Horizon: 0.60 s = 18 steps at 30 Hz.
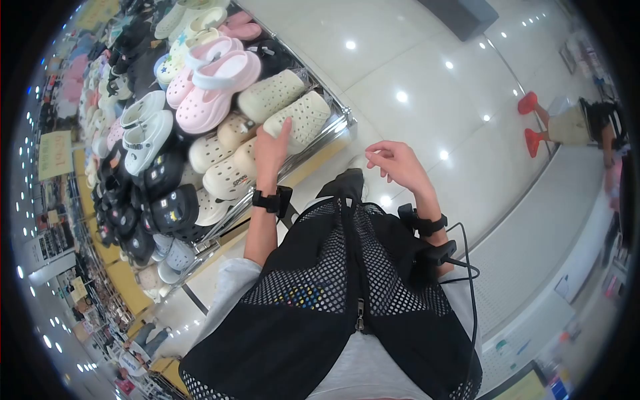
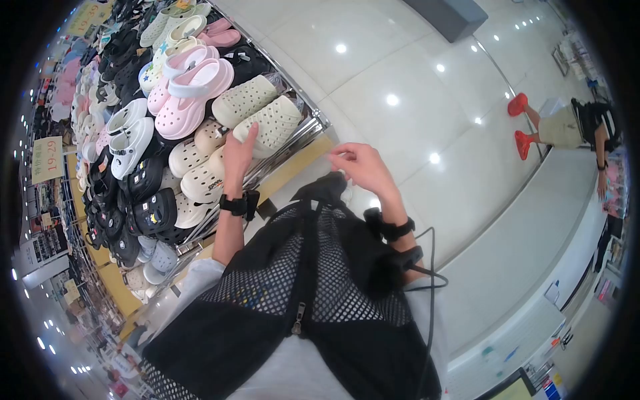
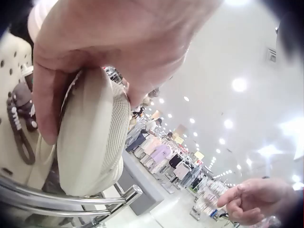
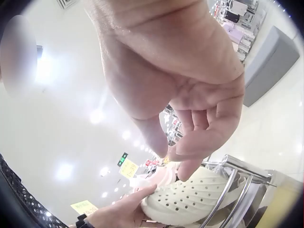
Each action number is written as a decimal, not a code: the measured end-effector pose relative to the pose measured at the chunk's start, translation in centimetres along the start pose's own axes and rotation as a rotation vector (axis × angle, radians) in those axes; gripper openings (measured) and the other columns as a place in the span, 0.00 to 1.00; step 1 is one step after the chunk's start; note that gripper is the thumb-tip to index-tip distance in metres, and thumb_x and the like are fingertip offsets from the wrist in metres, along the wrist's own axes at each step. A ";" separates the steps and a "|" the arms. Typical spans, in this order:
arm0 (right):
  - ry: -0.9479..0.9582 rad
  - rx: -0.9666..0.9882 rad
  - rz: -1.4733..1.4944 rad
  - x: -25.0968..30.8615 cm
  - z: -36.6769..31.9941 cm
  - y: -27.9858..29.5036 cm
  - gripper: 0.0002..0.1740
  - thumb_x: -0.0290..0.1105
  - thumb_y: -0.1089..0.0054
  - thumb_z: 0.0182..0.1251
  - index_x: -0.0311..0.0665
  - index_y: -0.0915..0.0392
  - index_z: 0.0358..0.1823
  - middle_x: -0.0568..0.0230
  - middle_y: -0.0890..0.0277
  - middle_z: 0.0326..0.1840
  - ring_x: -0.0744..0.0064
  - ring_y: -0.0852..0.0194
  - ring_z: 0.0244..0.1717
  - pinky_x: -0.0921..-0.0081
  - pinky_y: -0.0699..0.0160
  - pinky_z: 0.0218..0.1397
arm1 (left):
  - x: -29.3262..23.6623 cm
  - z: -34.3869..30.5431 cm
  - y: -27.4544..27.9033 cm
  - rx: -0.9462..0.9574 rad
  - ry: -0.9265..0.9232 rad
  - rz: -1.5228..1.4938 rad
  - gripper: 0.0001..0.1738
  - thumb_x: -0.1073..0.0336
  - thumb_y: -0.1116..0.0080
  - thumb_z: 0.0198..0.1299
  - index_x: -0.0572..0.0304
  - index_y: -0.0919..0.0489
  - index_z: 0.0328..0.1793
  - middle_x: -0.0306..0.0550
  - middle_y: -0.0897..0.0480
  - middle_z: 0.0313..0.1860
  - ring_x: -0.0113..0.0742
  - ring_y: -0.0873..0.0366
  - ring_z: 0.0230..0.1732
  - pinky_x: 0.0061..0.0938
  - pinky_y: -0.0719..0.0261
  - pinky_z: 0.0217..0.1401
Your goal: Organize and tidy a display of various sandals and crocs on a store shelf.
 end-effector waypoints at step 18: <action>0.001 0.326 -0.428 7.5 20.8 11.1 0.20 0.39 0.33 0.72 0.30 0.17 0.54 0.60 0.12 0.35 0.76 0.17 0.32 0.78 0.19 0.38 | -1.3 -2.2 0.7 -0.282 0.316 -0.151 0.32 0.55 0.29 0.64 0.69 0.23 0.67 0.62 0.13 0.55 0.52 0.14 0.56 0.39 0.20 0.61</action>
Point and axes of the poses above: each hand's wrist, its own z-axis towards the middle knuckle, its own y-axis out of the back of the hand, x = y × z, the point moved 6 cm from there along z, towards the middle knuckle
